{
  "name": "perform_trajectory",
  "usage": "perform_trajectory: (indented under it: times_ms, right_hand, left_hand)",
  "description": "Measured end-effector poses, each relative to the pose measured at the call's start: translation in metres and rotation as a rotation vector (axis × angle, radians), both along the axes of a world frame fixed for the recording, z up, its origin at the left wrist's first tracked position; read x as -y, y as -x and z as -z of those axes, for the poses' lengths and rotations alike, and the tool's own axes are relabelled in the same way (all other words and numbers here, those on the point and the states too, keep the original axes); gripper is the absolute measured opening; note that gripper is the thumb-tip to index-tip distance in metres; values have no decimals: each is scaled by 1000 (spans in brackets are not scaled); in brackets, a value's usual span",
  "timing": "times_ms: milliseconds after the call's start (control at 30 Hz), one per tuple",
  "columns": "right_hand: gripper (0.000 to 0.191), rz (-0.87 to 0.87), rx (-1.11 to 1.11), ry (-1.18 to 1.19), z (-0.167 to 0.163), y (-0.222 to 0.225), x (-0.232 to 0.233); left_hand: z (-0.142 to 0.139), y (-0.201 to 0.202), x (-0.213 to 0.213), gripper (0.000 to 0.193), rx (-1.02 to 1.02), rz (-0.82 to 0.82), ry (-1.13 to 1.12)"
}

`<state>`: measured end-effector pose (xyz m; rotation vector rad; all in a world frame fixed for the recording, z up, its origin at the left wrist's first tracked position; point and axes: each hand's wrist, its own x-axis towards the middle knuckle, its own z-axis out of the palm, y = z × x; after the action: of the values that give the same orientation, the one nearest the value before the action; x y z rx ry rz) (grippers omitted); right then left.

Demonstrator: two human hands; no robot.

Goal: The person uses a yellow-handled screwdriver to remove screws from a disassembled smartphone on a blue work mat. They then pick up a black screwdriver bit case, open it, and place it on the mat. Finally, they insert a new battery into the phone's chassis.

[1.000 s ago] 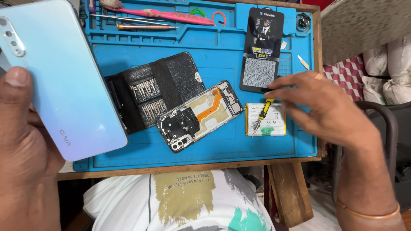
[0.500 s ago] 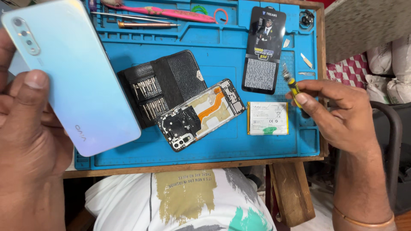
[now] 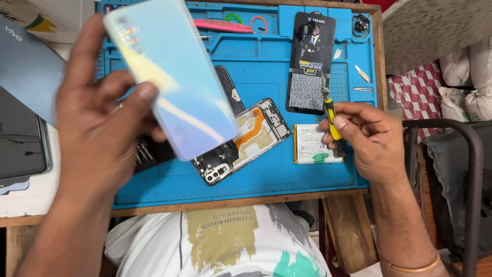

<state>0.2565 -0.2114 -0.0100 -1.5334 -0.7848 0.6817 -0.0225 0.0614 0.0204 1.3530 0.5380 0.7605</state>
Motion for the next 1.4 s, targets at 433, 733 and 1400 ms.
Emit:
perform_trajectory:
  times_ms: [433, 733, 1400]
  right_hand:
    - [22, 58, 128, -88, 0, 9, -2]
    - [22, 65, 147, -127, 5, 10, 3]
    - [23, 163, -24, -251, -18, 37, -14]
  left_hand:
    - [37, -143, -6, 71, -198, 139, -794]
    - [-7, -102, 4, 36, -282, 141, -962]
    - [7, 10, 52, 94, -696, 301, -1005]
